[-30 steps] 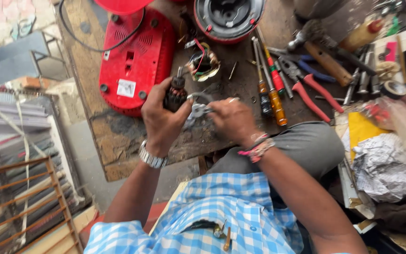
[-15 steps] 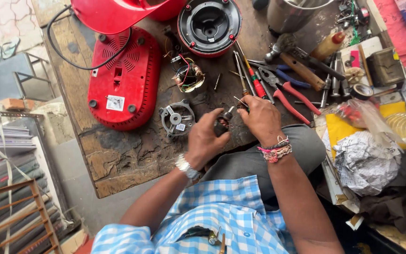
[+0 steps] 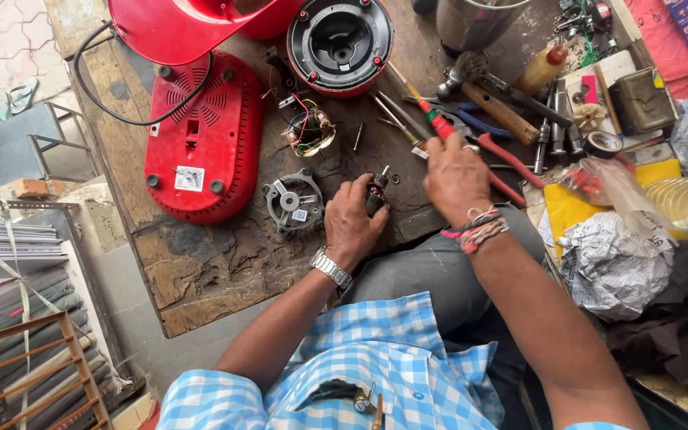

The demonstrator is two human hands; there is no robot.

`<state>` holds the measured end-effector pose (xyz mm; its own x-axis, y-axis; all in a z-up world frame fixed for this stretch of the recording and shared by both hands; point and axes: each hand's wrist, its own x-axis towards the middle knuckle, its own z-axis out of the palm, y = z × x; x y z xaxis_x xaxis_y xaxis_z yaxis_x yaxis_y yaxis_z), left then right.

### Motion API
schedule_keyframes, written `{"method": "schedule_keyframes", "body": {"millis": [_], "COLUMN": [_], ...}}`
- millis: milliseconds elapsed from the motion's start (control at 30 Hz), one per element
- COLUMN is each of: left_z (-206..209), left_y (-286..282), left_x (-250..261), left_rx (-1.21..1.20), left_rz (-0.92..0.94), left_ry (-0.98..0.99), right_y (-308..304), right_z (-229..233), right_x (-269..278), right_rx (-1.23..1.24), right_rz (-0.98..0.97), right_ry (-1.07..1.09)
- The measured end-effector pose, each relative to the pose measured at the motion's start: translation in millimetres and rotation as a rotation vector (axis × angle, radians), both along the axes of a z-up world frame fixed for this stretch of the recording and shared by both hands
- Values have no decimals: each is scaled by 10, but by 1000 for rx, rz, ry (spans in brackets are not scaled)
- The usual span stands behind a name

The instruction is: The person disassembles a small electric motor, removes the rotor, and uses pliers to adjust the commutator. They then apply a lubricant from a bottle to the motor's bearings and shaft. The person handles the motor components and tools on a cluttered workbench.

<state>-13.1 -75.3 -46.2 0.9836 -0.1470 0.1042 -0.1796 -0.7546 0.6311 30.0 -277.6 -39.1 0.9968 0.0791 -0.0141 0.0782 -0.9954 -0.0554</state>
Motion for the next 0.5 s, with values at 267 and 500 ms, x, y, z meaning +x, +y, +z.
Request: {"method": "schedule_keyframes", "body": {"millis": [267,500], "left_z": [-26,-59], "left_y": [43,33], "left_x": [79,64], "left_rx": [-99,-41], "left_rz": [60,63], "left_ry": [123,147], "right_y": [-188,-150], "right_z": [-53,-10], "right_x": [186,-33], "right_rx": [144,296], "right_rz": [-190,-124], "right_ry": [-33,-133]}}
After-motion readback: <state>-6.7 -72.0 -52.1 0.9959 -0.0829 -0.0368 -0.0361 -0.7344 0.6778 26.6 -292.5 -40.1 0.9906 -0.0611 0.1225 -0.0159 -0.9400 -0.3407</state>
